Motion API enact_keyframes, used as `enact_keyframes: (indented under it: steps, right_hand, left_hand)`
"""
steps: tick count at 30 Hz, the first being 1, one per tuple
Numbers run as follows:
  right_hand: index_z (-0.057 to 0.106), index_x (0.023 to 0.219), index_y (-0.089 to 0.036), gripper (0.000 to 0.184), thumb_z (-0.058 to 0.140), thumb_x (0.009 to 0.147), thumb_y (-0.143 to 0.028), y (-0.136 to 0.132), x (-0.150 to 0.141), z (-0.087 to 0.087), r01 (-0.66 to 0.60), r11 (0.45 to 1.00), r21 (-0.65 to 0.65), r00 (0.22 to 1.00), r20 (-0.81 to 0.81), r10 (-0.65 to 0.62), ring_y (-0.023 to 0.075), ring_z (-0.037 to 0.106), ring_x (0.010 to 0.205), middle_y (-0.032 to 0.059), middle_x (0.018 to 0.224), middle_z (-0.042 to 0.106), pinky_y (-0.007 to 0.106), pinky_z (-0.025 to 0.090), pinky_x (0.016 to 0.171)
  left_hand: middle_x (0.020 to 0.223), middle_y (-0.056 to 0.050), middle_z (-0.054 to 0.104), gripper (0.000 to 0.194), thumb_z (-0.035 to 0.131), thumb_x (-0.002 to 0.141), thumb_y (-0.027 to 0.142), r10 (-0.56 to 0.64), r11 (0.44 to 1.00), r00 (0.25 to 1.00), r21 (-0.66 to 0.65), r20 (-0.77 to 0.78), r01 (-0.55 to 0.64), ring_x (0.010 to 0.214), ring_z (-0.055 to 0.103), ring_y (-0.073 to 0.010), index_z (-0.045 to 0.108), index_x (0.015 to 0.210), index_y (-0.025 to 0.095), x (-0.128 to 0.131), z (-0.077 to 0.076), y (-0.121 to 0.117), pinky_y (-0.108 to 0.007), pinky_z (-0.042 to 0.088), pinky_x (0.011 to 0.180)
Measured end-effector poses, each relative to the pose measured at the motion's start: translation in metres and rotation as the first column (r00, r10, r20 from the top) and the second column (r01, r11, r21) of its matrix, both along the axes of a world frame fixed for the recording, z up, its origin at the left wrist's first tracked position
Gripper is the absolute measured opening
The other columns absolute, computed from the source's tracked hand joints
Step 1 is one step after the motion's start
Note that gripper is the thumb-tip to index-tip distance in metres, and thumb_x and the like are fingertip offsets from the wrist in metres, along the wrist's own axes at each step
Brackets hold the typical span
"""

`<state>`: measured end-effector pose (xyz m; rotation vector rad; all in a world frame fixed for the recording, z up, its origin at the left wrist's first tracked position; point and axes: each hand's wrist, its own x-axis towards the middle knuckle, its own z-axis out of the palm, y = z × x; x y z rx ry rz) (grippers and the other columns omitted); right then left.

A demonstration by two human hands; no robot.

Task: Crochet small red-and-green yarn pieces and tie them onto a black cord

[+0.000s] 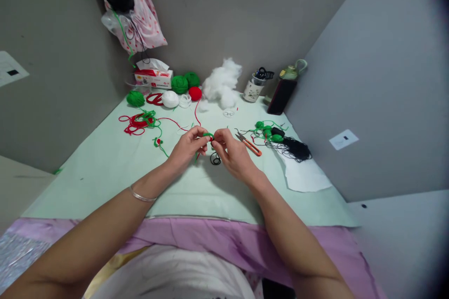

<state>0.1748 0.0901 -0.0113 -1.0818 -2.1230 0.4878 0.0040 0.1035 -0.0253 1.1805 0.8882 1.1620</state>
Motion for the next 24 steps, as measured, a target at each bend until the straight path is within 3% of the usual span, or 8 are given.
enact_keyframes:
  steps: [7, 9, 11, 14, 16, 18, 22, 24]
  right_hand:
    - [0.056, 0.093, -0.021, 0.016, 0.042, 0.101, -0.024, 0.002, -0.003, -0.004, 0.085, 0.986, 0.145, 0.977, 0.182, -0.111, 0.0148, 0.055, 0.066, 0.0024, 0.079, 0.064, 0.026, 0.035, 0.059]
    - [0.06, 0.086, -0.021, 0.018, 0.047, 0.099, -0.023, 0.0, -0.002, 0.0, 0.093, 0.966, 0.242, 0.984, 0.128, -0.127, 0.0166, 0.058, 0.074, 0.0051, 0.083, 0.065, 0.028, 0.038, 0.063]
    - [0.063, 0.085, -0.021, 0.016, 0.053, 0.096, -0.025, -0.003, 0.0, 0.007, 0.101, 0.962, 0.254, 0.994, -0.065, -0.087, 0.0176, 0.06, 0.081, 0.0071, 0.089, 0.067, 0.029, 0.042, 0.066]
    - [0.06, 0.09, -0.023, 0.014, 0.054, 0.097, -0.034, -0.004, 0.008, 0.022, -0.041, 0.999, -0.028, 0.877, -0.48, 0.023, 0.0121, 0.059, 0.062, 0.0038, 0.09, 0.069, 0.025, 0.042, 0.052]
    - [0.054, 0.088, -0.024, 0.019, 0.053, 0.097, -0.04, -0.001, 0.019, 0.033, -0.254, 0.935, -0.247, 0.752, -0.658, 0.03, 0.0088, 0.051, 0.045, -0.0002, 0.081, 0.069, 0.022, 0.033, 0.039]
    - [0.052, 0.085, -0.024, 0.021, 0.057, 0.095, -0.043, 0.004, 0.036, 0.044, -0.343, 0.884, -0.319, 0.667, -0.745, -0.01, 0.0071, 0.044, 0.037, -0.0046, 0.066, 0.063, 0.021, 0.026, 0.034]
    - [0.054, 0.073, -0.025, 0.026, 0.073, 0.084, -0.039, 0.012, 0.094, 0.066, -0.075, 0.987, -0.14, 0.459, -0.884, -0.091, 0.003, 0.026, 0.036, -0.0108, 0.051, 0.034, 0.022, 0.02, 0.035]
    - [0.048, 0.06, -0.025, 0.035, 0.072, 0.083, -0.035, 0.015, 0.127, 0.073, 0.139, 0.987, -0.084, 0.444, -0.885, -0.137, 0.0024, 0.023, 0.037, -0.0097, 0.05, 0.025, 0.026, 0.022, 0.039]
  left_hand:
    - [0.061, 0.006, 0.055, 0.015, 0.065, 0.082, 0.03, 0.036, 0.991, 0.981, 0.133, -0.19, -0.01, 0.051, 0.052, -0.01, 0.057, 0.09, 0.02, 0.002, -0.009, -0.001, -0.023, 0.043, 0.052]
    - [0.065, 0.005, 0.056, 0.012, 0.065, 0.081, 0.027, 0.084, 0.976, 0.968, 0.215, -0.237, -0.032, 0.051, 0.051, -0.0091, 0.058, 0.087, 0.02, 0.002, -0.01, -0.001, -0.022, 0.042, 0.051]
    - [0.068, 0.005, 0.056, 0.011, 0.066, 0.08, 0.025, 0.128, 0.964, 0.956, 0.261, -0.265, -0.057, 0.052, 0.05, -0.0088, 0.057, 0.084, 0.02, 0.001, -0.01, 0.0, -0.022, 0.041, 0.05]
    - [0.065, 0.004, 0.056, 0.014, 0.066, 0.083, 0.03, 0.136, 0.969, 0.959, 0.235, -0.249, -0.076, 0.052, 0.053, -0.0104, 0.056, 0.088, 0.02, -0.001, -0.008, 0.002, -0.022, 0.044, 0.049]
    - [0.067, 0.004, 0.058, 0.017, 0.063, 0.087, 0.033, 0.095, 0.976, 0.978, 0.21, -0.187, -0.055, 0.053, 0.058, -0.0114, 0.053, 0.092, 0.021, -0.004, -0.007, 0.004, -0.022, 0.046, 0.048]
    - [0.071, 0.004, 0.06, 0.017, 0.059, 0.09, 0.035, 0.068, 0.979, 0.99, 0.202, -0.121, -0.042, 0.053, 0.06, -0.0111, 0.048, 0.093, 0.022, -0.008, -0.006, 0.008, -0.022, 0.047, 0.047]
    - [0.073, 0.005, 0.059, 0.019, 0.059, 0.09, 0.031, 0.213, 0.955, 0.976, 0.221, -0.048, -0.197, 0.047, 0.056, -0.0082, 0.041, 0.09, 0.023, -0.022, -0.002, 0.022, -0.02, 0.044, 0.042]
    - [0.07, 0.006, 0.057, 0.02, 0.06, 0.089, 0.029, 0.33, 0.917, 0.944, 0.242, -0.017, -0.316, 0.046, 0.054, -0.0074, 0.041, 0.09, 0.024, -0.031, 0.0, 0.029, -0.019, 0.042, 0.041]
